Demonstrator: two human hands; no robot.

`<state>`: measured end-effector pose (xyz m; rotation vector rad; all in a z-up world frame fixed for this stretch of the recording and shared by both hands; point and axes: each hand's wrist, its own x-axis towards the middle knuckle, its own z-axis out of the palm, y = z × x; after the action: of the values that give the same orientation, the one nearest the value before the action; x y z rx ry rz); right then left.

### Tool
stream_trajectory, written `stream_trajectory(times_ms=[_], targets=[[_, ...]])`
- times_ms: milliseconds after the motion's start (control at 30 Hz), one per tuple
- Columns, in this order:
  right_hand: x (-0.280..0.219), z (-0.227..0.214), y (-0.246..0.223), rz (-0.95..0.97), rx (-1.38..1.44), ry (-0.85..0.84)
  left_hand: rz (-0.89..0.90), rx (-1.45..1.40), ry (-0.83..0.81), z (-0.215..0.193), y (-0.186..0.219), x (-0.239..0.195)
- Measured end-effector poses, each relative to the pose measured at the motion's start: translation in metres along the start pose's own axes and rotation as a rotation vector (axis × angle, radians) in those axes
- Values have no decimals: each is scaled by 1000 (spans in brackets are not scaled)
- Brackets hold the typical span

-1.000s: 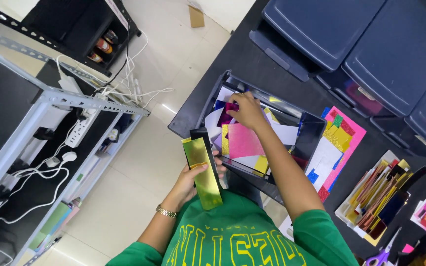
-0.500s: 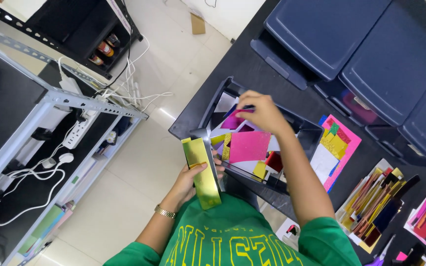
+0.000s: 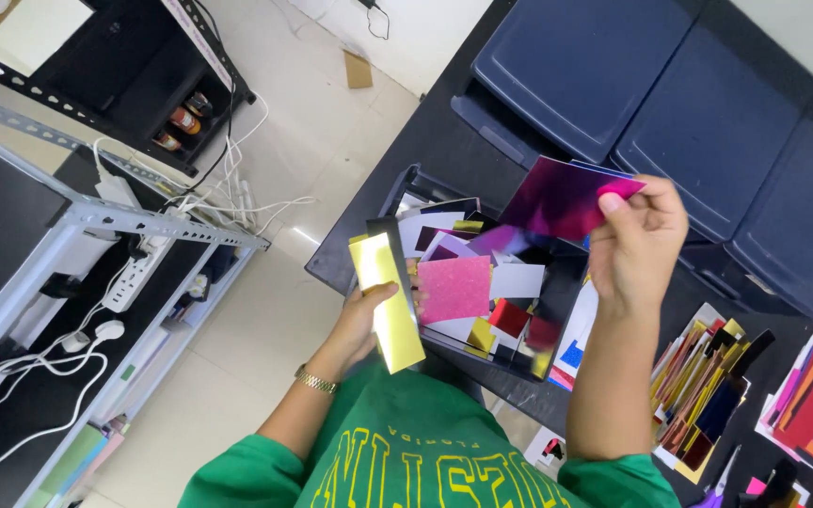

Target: Sorting and organizing various colored and metallic paper scraps into a tray and stacks.

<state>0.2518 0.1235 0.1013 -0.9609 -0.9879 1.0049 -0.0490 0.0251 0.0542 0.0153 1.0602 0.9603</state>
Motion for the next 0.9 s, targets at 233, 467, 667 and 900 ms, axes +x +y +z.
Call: stream_trajectory(times_ms=[233,467,667,900], targets=[[-23,6,-17,181,139,152,-16,56,6,29,-2,12],[-54,48,58,254,1,259,-174,99,-90,27,-32,13],[-83,67,54,300,10,324,-77,412,-291,-2,-88,31],[-108,10,72,285,15,409,-273,102,-370,27,-51,6]])
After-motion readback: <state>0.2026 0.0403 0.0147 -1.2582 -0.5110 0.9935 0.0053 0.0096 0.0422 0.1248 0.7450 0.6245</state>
